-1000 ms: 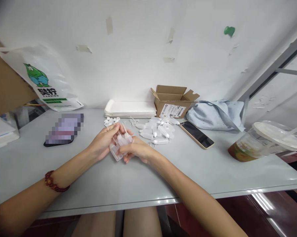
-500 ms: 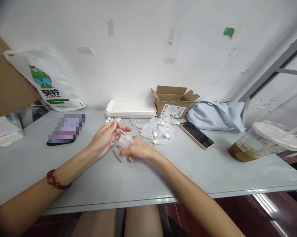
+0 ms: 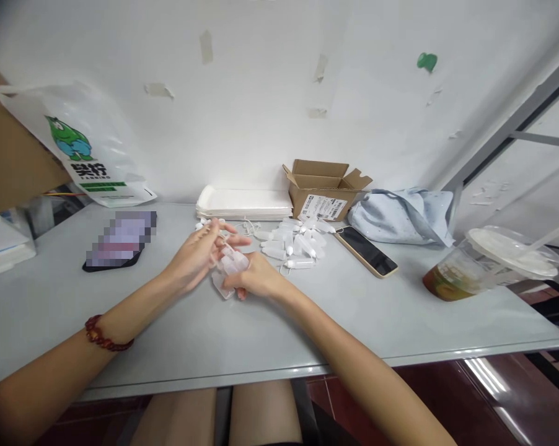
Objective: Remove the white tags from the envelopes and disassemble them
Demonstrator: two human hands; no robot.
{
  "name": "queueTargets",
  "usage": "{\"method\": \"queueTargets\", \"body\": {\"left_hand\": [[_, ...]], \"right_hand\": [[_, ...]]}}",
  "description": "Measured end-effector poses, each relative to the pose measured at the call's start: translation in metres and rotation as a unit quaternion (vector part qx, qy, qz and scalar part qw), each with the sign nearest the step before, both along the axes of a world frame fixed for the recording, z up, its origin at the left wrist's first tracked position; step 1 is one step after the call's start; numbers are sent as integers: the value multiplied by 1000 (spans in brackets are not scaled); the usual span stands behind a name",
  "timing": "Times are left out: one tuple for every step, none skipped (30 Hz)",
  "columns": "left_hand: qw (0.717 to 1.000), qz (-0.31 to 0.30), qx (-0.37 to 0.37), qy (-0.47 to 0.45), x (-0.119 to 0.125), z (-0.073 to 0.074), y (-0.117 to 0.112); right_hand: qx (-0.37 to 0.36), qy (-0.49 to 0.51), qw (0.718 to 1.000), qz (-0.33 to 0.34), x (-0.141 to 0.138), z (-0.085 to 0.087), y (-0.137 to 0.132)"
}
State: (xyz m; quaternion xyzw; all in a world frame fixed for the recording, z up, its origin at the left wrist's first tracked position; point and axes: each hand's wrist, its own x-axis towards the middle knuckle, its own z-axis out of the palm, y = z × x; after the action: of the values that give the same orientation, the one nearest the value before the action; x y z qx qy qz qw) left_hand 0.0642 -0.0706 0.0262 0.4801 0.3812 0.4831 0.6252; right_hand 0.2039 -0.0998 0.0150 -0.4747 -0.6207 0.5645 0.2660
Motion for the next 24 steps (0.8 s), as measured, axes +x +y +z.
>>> {"method": "queueTargets", "body": {"left_hand": [[998, 48, 13, -31, -3, 2, 3], [992, 105, 29, -65, -7, 3, 6], [985, 146, 31, -88, -12, 5, 10], [981, 165, 18, -96, -17, 7, 13], [982, 165, -9, -89, -21, 8, 16], [985, 147, -43, -74, -25, 9, 17], [989, 115, -75, -53, -28, 10, 17], [992, 74, -99, -31, -30, 10, 16], [993, 31, -110, -8, -30, 10, 14], [994, -10, -108, 14, -29, 10, 12], [994, -45, -94, 35, -27, 9, 9], [993, -68, -74, 55, -25, 9, 6], [992, -84, -51, 75, -23, 8, 4], [991, -95, -25, 95, -21, 8, 1], [988, -104, 1, 115, -19, 8, 0], [984, -108, 31, 136, -18, 8, -2], [980, -107, 64, 158, -17, 8, -2], [974, -100, 98, 178, -17, 8, -3], [968, -87, 130, 194, -17, 8, -3], [964, -70, 155, 204, -17, 8, -2], [962, -50, 173, 206, -17, 7, -2], [962, -30, 184, 201, -17, 7, -2], [964, -13, 186, 191, -16, 6, -2], [967, -1, 180, 180, -16, 5, -2]], "right_hand": [[-3, 10, 1000, 1, 0, -1, 0], [-5, 18, 1000, 2, 0, -1, 1], [-6, 23, 1000, 3, 0, -1, 1], [-9, 26, 1000, 3, 0, -1, 2], [-12, 28, 1000, 3, 1, 0, 2], [-16, 29, 999, 2, 1, 0, 3], [-18, 33, 999, 2, 1, 0, 3], [-19, 40, 999, 3, 2, 0, 3], [-22, 47, 999, 7, 2, 0, 4], [-26, 51, 998, 13, 3, 0, 4], [-31, 53, 998, 18, 4, 0, 4], [-36, 53, 998, 23, 4, -1, 4], [-41, 52, 997, 25, 4, -1, 4], [-44, 50, 997, 27, 4, -2, 4], [-46, 47, 997, 27, 4, -2, 4], [-47, 44, 998, 25, 4, -2, 4], [-49, 43, 998, 23, 4, -2, 4], [-52, 42, 998, 23, 3, -2, 4], [-56, 43, 997, 24, 3, -2, 4], [-61, 45, 997, 25, 3, -2, 4], [-65, 47, 996, 28, 3, -1, 4], [-68, 48, 996, 34, 3, 0, 4], [-71, 48, 995, 42, 3, 1, 4], [-74, 45, 995, 50, 4, 2, 4]]}}
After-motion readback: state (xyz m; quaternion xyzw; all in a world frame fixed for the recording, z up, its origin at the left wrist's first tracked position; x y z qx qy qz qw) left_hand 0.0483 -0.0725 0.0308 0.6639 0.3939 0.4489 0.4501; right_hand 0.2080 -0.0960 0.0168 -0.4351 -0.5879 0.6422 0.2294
